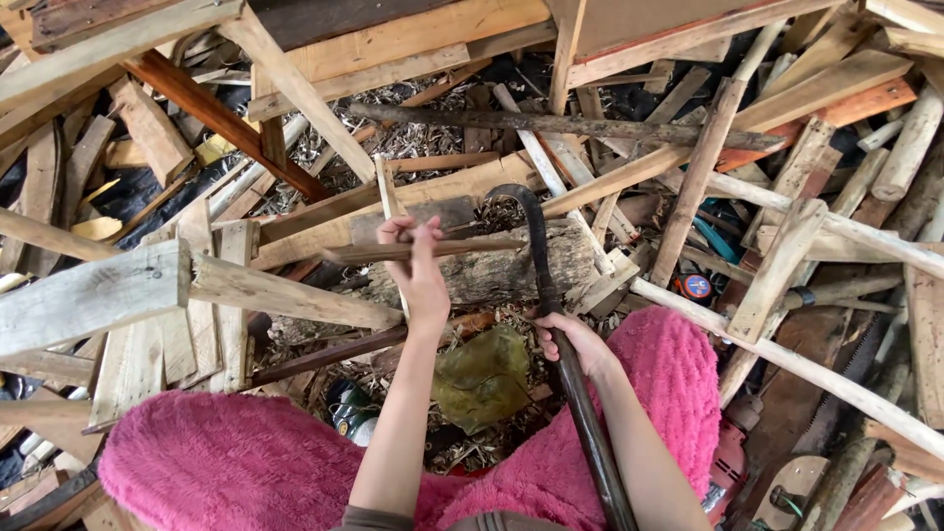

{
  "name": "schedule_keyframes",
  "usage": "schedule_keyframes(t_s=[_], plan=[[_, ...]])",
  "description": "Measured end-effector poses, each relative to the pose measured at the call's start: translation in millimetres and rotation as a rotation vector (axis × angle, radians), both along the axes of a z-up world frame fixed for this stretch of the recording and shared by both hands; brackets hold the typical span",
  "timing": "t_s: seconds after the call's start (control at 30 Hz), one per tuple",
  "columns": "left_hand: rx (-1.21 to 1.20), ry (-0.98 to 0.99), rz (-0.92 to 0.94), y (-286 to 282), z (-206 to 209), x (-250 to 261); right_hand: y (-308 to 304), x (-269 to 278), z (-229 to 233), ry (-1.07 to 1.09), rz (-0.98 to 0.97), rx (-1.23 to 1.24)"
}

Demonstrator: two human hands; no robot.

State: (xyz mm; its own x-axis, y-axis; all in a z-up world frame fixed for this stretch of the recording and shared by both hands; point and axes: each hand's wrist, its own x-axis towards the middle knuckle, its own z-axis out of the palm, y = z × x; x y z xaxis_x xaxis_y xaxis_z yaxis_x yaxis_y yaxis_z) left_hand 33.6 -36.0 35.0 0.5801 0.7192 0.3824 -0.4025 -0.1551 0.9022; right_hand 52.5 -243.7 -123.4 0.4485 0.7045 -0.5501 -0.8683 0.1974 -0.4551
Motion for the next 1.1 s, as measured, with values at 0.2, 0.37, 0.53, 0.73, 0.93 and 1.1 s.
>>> schedule_keyframes(t_s=[0.2,0.37,0.53,0.73,0.93,1.1], plan=[[-0.091,-0.205,-0.018,3,4,0,5,2,-9,-0.065,0.006,-0.058],[-0.073,-0.183,0.053,9,-6,12,9,-5,-5,-0.162,-0.017,-0.216],[0.056,0.016,0.049,2,3,6,7,-10,2,-0.229,-0.025,-0.3],[0.096,0.042,0.008,2,11,12,8,-16,4,-0.442,0.074,-0.567],[0.129,0.016,-0.046,7,19,30,14,-32,11,-0.538,0.202,-0.802],[0.056,-0.051,-0.045,15,24,36,1,-36,11,-0.489,0.123,-0.784]])
